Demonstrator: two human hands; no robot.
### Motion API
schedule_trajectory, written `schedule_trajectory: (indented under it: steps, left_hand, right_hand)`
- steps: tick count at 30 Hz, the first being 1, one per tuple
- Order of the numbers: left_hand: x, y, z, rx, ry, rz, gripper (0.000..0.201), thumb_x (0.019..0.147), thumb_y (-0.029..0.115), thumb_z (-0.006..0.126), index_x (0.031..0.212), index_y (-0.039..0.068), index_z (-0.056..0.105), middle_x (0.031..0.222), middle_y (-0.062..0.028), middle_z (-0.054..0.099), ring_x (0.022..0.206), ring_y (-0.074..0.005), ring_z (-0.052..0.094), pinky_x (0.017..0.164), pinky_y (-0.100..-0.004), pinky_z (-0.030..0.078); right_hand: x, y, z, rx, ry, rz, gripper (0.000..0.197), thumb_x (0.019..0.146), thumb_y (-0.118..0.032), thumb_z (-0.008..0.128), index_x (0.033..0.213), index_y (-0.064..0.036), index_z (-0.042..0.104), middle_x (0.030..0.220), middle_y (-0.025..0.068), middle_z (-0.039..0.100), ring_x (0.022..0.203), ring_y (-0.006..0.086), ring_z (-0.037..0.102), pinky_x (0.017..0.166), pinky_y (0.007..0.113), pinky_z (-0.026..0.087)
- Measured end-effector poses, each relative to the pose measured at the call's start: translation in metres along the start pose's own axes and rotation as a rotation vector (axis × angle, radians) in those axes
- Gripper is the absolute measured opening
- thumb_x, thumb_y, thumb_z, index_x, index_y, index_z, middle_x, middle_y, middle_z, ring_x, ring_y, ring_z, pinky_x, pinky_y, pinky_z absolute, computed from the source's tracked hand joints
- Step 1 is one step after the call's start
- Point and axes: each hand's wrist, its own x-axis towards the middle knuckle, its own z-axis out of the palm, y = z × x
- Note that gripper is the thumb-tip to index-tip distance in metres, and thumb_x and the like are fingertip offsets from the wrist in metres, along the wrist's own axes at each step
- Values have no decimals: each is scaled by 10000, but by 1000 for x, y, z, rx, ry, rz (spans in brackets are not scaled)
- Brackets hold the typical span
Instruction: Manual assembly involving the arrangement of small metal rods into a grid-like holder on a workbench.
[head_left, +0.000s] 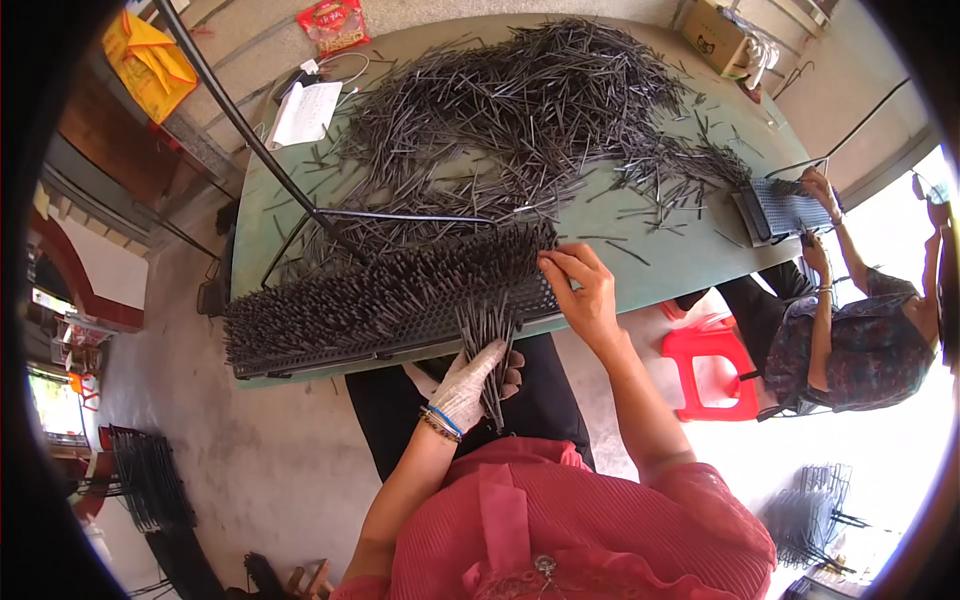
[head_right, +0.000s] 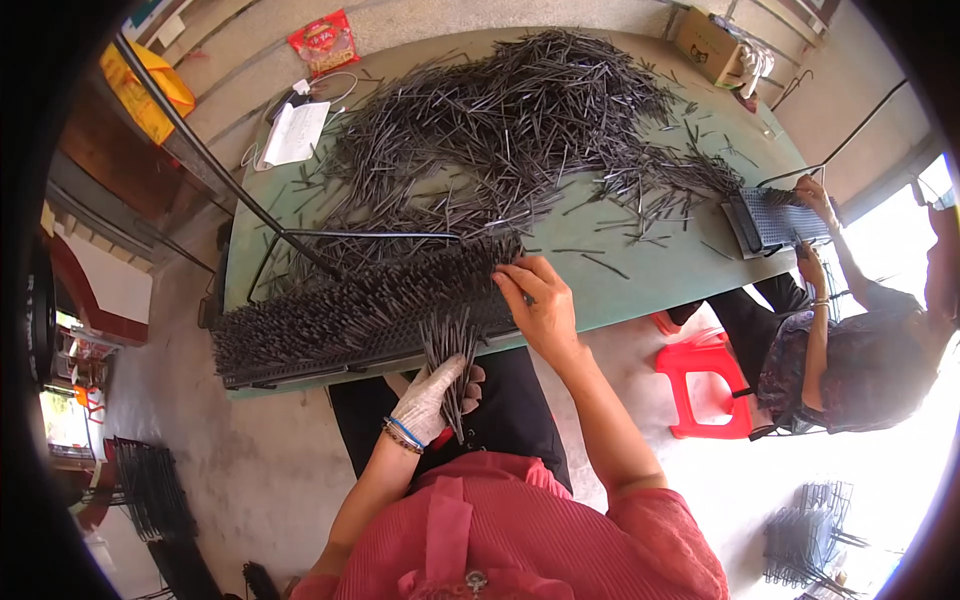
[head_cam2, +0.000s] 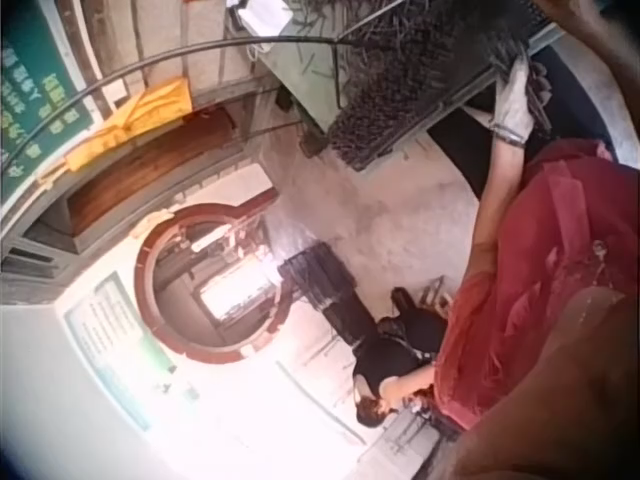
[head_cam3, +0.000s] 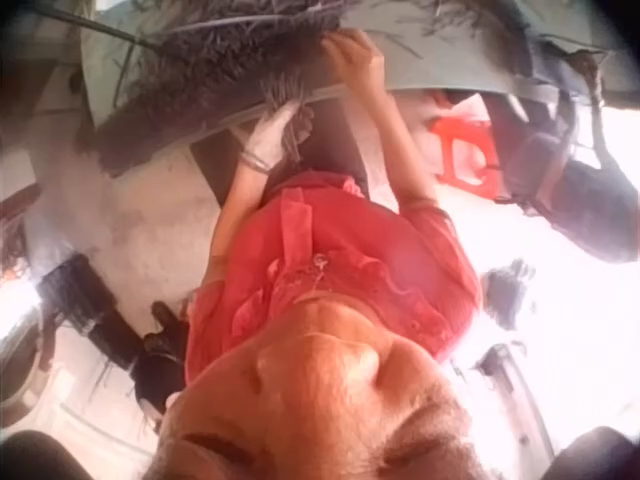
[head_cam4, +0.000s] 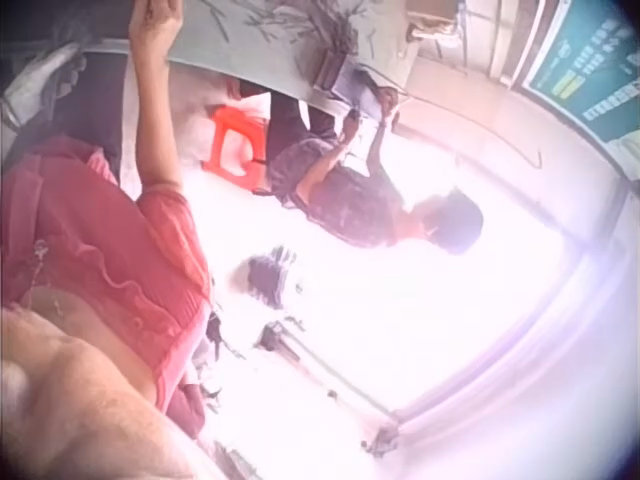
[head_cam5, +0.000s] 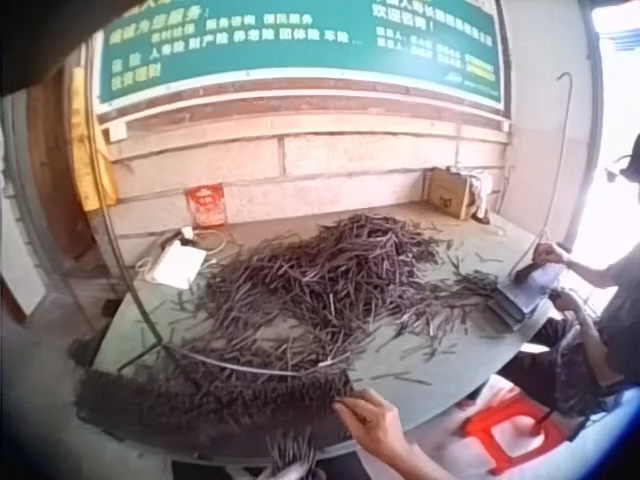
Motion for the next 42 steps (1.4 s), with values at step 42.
schedule_trajectory:
  steps: [42]
  left_hand:
    - [1,0,2,2,-71,-52,184,916,133,614,1043,0,616,938,-114,681,791,-211,679,681,-333,586]
  right_hand:
    - [7,31,5,27,-33,118,160,824,-93,724,966,-21,706,907,102,715,842,198,654,795,316,488]
